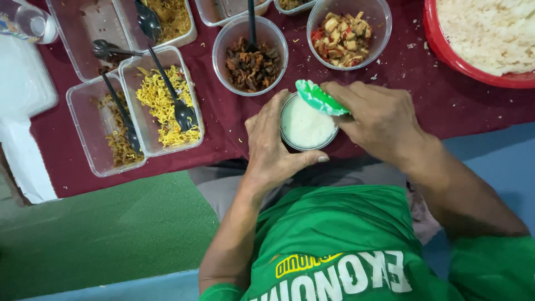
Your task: Mixing ingredients in a small plastic cup and stirring rice in a large bowl using spoons
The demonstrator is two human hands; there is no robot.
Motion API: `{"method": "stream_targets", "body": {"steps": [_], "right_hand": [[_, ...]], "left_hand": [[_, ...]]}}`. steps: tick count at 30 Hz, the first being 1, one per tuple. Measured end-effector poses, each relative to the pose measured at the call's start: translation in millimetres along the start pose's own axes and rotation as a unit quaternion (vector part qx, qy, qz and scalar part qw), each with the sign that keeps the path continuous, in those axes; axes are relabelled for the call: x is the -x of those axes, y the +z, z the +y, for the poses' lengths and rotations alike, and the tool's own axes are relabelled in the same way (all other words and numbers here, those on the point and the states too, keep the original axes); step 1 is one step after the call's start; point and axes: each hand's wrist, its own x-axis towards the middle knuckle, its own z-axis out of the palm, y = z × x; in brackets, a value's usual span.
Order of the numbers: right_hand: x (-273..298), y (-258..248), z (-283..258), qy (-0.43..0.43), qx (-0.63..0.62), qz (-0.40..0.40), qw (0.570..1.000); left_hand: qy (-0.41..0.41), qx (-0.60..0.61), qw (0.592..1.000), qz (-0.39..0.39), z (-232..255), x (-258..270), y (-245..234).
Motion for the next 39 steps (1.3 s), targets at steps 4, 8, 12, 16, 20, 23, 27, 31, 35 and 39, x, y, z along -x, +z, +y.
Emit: {"method": "stream_targets", "body": {"steps": [4, 8, 12, 16, 20, 23, 27, 31, 35, 39], "right_hand": [[-11, -23, -8, -0.011, 0.040, -0.032, 0.999], [-5, -41, -28, 0.020, 0.024, -0.161, 0.986], [1, -47, -46, -0.014, 0.129, -0.141, 0.981], [-8, -48, -53, -0.019, 0.190, -0.141, 0.971], [-11, -39, -57, -0.015, 0.236, -0.155, 0.959], [-11, -32, -60, -0.009, 0.243, -0.167, 0.955], [-15, -29, -61, -0.022, 0.241, -0.178, 0.954], [-22, -34, -43, -0.055, 0.200, -0.182, 0.961], [-16, -24, -23, -0.079, 0.097, -0.163, 0.979], [-13, -13, -6, -0.126, 0.069, -0.158, 0.977]], "left_hand": [[0.009, -0.017, 1.000, 0.005, -5, 1, 2], [0.003, 0.003, 1.000, -0.003, -3, 2, -1], [0.000, 0.005, 1.000, -0.001, 3, -1, -3], [-0.003, -0.004, 1.000, -0.001, 2, -1, -3], [-0.005, 0.000, 1.000, -0.001, 2, -3, -3], [-0.005, 0.003, 1.000, 0.002, 2, -3, -3], [-0.017, 0.012, 1.000, -0.017, 2, -6, -5], [-0.010, 0.010, 1.000, -0.002, -3, -4, -1], [-0.011, 0.016, 1.000, 0.004, 1, -6, -2], [-0.002, 0.019, 1.000, 0.015, 0, -4, -1]]}}
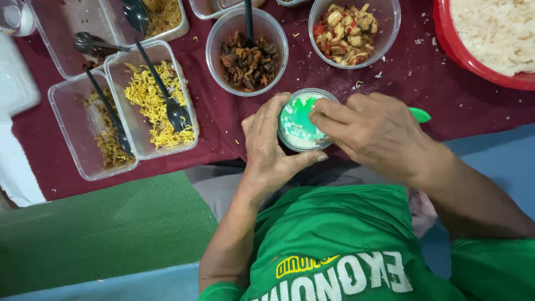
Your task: Mixing ingredients in a small plastic cup and stirring rice in a large bowl using spoons
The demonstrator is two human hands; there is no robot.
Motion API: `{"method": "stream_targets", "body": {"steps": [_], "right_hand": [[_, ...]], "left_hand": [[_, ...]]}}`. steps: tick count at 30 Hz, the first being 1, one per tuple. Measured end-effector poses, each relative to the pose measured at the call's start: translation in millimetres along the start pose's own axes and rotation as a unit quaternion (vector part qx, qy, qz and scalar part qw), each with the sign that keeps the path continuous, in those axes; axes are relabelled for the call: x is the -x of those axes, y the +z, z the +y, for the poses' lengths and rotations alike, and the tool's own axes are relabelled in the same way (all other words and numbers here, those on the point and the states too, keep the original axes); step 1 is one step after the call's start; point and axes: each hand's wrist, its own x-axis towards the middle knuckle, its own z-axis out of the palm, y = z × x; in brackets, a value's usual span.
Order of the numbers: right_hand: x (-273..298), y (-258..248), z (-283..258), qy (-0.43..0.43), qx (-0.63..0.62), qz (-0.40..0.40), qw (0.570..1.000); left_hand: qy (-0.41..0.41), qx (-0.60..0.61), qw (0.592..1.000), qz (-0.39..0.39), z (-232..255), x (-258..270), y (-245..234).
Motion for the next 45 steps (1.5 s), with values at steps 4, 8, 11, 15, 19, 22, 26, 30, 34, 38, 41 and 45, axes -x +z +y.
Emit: {"method": "stream_targets", "body": {"steps": [4, 8, 11, 15, 19, 22, 26, 30, 34, 38, 41, 45], "right_hand": [[5, 22, 15, -0.025, -0.110, 0.038, 0.993], [8, 17, 10, -0.009, -0.246, 0.122, 0.962], [11, 3, -3, 0.061, -0.272, 0.168, 0.945], [23, 4, -21, 0.198, -0.167, 0.194, 0.946], [30, 13, -28, 0.244, -0.142, 0.140, 0.949], [26, 14, -28, 0.229, -0.242, 0.164, 0.928], [15, 16, -14, 0.213, -0.193, 0.147, 0.946], [4, 2, -4, 0.158, -0.149, 0.157, 0.964], [3, -25, -17, 0.156, -0.080, 0.122, 0.977], [10, -31, -34, 0.155, -0.014, 0.047, 0.987], [11, -34, -42, 0.150, 0.042, 0.013, 0.988], [3, -40, -47, 0.134, 0.079, -0.001, 0.988]], "left_hand": [[-0.002, 0.007, 1.000, -0.007, 1, 1, 0], [0.008, 0.003, 1.000, 0.006, -3, 4, 3], [0.000, -0.006, 1.000, 0.003, -1, 3, 1], [-0.009, -0.005, 1.000, -0.012, 5, 2, -3], [-0.009, -0.020, 1.000, -0.015, 3, 1, -1], [0.002, -0.028, 1.000, -0.008, 2, 2, 0], [-0.001, -0.020, 1.000, -0.008, 2, 3, 0], [0.002, -0.027, 1.000, -0.010, 1, 3, 1], [0.002, -0.028, 1.000, -0.013, -1, 4, 0], [0.004, -0.022, 1.000, -0.012, 0, 4, 1], [0.003, -0.025, 1.000, -0.007, 0, 3, 1], [0.010, -0.026, 1.000, 0.006, 1, 2, 1]]}}
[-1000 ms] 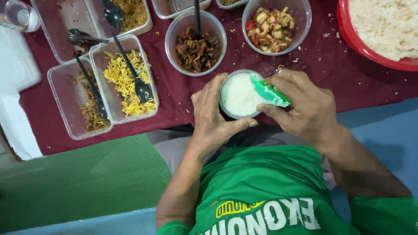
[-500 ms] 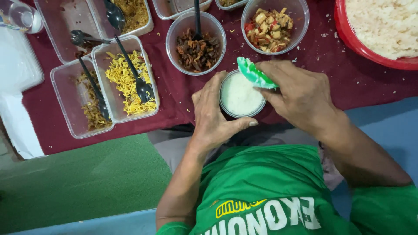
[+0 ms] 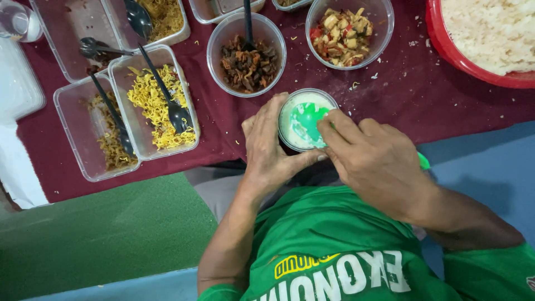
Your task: Mixing ingredients in a small plastic cup and stirring rice in a large bowl using spoons
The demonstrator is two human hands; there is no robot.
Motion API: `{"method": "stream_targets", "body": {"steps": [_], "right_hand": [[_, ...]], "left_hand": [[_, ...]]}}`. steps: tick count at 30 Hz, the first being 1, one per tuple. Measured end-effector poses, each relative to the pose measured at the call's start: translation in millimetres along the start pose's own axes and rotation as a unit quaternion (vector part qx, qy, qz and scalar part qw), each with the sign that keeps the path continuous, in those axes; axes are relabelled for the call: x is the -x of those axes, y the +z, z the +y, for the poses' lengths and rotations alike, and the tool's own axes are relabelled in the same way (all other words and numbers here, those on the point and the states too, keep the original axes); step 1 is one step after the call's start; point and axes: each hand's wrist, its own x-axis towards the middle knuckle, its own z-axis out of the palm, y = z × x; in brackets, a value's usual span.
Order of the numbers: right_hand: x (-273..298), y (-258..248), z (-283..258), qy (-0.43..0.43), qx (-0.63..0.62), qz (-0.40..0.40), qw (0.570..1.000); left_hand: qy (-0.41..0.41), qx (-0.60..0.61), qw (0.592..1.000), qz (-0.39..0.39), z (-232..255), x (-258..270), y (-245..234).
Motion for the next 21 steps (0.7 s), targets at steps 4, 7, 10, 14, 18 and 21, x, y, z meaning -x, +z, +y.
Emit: {"method": "stream_targets", "body": {"steps": [4, 7, 10, 14, 18, 21], "right_hand": [[-4, 2, -4, 0.007, 0.054, 0.002, 0.999], [-7, 5, -6, 0.024, 0.101, -0.021, 0.994], [-10, 9, -6, 0.024, 0.096, -0.035, 0.994], [-14, 9, -3, 0.005, 0.065, -0.036, 0.997], [-16, 10, 4, -0.024, 0.018, -0.042, 0.999], [-17, 14, 10, -0.049, 0.015, -0.047, 0.998]], "left_hand": [[-0.001, -0.002, 1.000, -0.007, -3, 1, 1], [-0.012, 0.003, 1.000, -0.013, 1, -2, -2], [-0.013, 0.005, 1.000, -0.016, 0, -3, -1], [-0.013, 0.005, 1.000, -0.017, -3, -1, 0], [-0.015, 0.007, 1.000, -0.020, -3, -1, 0], [-0.019, 0.013, 0.999, -0.029, 0, -4, -4]]}}
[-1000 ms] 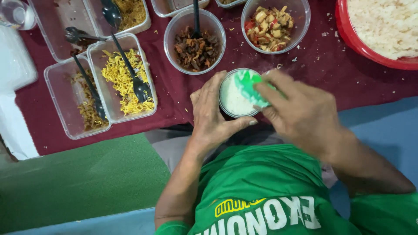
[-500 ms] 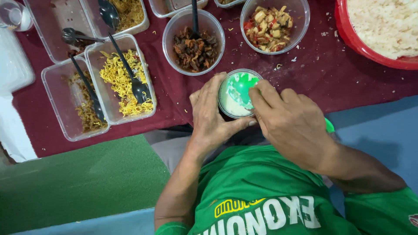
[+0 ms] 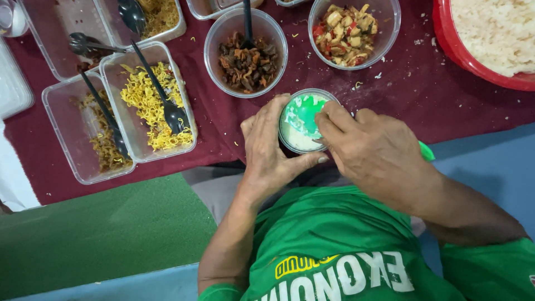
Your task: Mixing ingredients in a small plastic cup and stirring rice in a large bowl using spoons
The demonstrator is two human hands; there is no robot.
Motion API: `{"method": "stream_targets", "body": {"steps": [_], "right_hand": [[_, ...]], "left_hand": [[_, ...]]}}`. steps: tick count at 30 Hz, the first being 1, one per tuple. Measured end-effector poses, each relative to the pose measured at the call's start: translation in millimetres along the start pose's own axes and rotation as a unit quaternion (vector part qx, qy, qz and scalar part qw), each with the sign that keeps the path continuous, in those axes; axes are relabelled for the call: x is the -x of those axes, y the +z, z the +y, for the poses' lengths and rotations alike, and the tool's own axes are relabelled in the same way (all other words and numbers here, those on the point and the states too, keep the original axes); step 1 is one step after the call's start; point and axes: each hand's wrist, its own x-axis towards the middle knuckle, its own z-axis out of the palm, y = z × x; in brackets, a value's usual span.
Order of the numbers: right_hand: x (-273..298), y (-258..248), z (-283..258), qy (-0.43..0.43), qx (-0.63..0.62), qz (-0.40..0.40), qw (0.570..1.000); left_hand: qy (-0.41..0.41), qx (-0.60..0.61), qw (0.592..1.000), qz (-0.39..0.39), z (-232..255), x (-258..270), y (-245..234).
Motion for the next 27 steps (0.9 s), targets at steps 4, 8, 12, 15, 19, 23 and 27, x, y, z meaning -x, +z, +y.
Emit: {"method": "stream_targets", "body": {"steps": [4, 8, 12, 15, 19, 23, 27], "right_hand": [[-1, 2, 6, -0.007, -0.016, 0.006, 1.000], [-3, 8, 16, -0.051, -0.051, -0.004, 0.997], [-3, 19, 24, -0.058, -0.096, 0.012, 0.994], [-1, 36, 33, -0.083, -0.126, 0.000, 0.989], [-5, 47, 40, -0.103, -0.203, 0.069, 0.971], [4, 63, 45, -0.109, -0.270, 0.077, 0.953], [17, 39, 37, -0.038, -0.370, 0.145, 0.917]], "left_hand": [[0.003, -0.003, 1.000, 0.005, -3, 1, 2], [0.011, 0.001, 1.000, 0.008, -4, 1, 2], [0.015, 0.003, 1.000, 0.007, -5, 2, 3], [0.011, 0.002, 1.000, 0.008, -6, 2, 3], [0.019, -0.004, 1.000, 0.014, -6, 4, 5], [0.019, 0.005, 1.000, 0.016, -6, 5, 5], [0.020, -0.002, 1.000, 0.013, -8, 6, 6]]}}
